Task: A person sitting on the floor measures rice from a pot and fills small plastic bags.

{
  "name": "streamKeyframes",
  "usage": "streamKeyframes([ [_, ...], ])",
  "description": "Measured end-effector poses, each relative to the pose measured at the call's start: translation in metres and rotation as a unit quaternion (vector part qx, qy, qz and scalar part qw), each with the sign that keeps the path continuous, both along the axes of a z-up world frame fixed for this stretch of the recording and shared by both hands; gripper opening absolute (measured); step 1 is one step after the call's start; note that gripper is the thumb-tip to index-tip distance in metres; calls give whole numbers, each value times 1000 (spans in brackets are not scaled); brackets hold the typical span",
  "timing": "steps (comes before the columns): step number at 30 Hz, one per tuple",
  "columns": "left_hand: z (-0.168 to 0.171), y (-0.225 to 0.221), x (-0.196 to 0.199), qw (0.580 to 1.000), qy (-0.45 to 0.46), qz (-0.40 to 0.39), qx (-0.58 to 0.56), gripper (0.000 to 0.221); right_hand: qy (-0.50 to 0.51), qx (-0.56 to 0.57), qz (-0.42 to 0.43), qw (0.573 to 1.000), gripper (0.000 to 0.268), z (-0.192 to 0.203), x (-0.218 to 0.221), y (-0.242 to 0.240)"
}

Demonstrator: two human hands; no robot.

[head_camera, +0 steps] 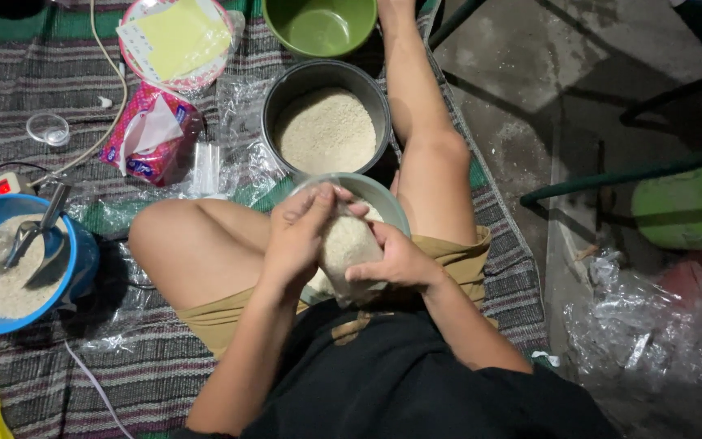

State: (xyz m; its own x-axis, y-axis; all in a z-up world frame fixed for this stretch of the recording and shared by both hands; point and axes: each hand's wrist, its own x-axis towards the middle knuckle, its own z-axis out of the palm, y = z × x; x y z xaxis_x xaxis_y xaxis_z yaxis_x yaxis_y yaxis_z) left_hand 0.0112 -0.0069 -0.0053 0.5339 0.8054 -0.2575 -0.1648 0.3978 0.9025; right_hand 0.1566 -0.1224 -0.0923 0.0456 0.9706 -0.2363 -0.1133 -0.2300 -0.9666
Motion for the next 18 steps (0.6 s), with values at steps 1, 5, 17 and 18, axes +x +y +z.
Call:
streamKeyframes([
  [1, -10, 8, 1, 1000, 0, 0, -1, 27, 0, -1, 0, 1000, 58, 6, 1, 1],
  [5, -31, 30, 1, 988, -53, 33, -140, 30, 34, -19, -21, 999, 53, 0, 10, -1],
  [17, -46, 41, -9, 971, -133, 100, -171, 33, 65, 62, -37, 995, 76, 14, 6, 3],
  [18, -47, 42, -10, 967, -140, 97, -189, 34, 49, 55, -48, 996, 71, 11, 6, 2],
])
